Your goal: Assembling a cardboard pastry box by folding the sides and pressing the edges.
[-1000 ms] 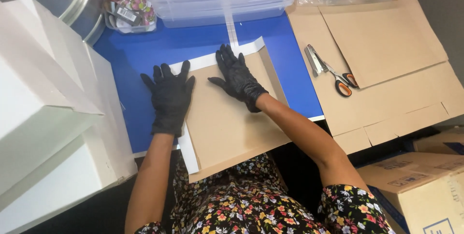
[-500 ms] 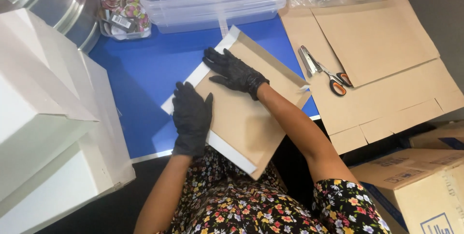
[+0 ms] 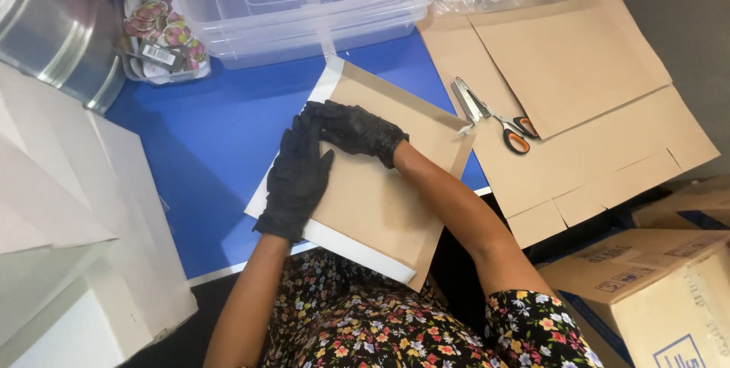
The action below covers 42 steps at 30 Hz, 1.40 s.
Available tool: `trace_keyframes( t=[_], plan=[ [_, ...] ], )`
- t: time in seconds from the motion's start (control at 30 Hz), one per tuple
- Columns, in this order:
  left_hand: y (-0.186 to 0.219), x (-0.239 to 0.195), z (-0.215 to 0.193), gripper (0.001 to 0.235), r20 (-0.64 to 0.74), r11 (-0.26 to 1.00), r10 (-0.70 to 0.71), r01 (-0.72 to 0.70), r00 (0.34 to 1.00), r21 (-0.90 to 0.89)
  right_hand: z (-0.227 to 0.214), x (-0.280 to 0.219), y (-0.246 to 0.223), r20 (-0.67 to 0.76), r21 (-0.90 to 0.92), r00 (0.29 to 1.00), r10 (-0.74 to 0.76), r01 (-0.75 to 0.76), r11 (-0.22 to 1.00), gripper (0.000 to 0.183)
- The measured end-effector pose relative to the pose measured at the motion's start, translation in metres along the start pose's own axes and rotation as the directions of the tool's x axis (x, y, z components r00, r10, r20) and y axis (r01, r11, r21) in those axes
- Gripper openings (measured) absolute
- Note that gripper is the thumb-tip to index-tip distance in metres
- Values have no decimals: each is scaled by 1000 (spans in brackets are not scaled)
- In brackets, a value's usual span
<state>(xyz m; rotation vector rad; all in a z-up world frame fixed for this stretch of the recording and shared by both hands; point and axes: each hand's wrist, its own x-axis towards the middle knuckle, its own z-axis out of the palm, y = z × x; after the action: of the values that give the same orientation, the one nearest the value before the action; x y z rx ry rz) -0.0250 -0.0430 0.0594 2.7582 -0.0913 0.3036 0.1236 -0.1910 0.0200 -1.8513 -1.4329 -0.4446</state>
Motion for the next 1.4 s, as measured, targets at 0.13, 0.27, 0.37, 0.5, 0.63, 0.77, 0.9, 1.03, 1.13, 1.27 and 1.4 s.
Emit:
trace_keyframes(
  t=[0.13,0.27,0.37,0.5,0.63,0.77,0.9,1.03,1.13,1.27,1.4],
  plan=[
    [0,-6,19,63,-207,986,89,-57,974,156,-7,12,-6,5,-4,1000,2,-2,1000,20],
    [11,-24,13,64,-257,958,106,-28,961,287,-14,7,-12,-52,-74,996,77,-81,994,24],
    [10,-35,7,68,-258,965,25,44,966,258,-49,-8,-8,-113,21,931,348,-348,937,22],
    [9,-43,3,70,-129,957,-143,170,981,233,-123,-40,6,-338,-435,865,370,-492,754,18],
    [12,-45,4,68,-96,912,-209,229,973,340,-139,-66,4,-247,-291,361,899,-913,287,13],
    [11,-46,3,66,-117,926,-206,232,972,297,-146,-86,24,-149,-225,309,939,-936,272,24],
    [12,-45,-1,67,-92,935,-216,233,972,267,-160,-64,-2,-90,-323,246,965,-924,205,40],
    [13,-47,-3,66,-87,945,-221,235,971,229,-162,-61,-11,-127,-22,126,984,-992,124,39],
    [13,-46,-3,66,-93,942,-222,238,971,238,-166,-56,-9,-154,-106,97,983,-991,82,38],
    [11,-48,6,65,-120,932,-209,234,971,275,-167,-53,-14,-120,189,-94,988,-979,-70,32],
    [13,-47,2,67,-157,940,-193,229,969,252,-157,-53,0,21,-465,518,855,-752,467,28]
  ],
)
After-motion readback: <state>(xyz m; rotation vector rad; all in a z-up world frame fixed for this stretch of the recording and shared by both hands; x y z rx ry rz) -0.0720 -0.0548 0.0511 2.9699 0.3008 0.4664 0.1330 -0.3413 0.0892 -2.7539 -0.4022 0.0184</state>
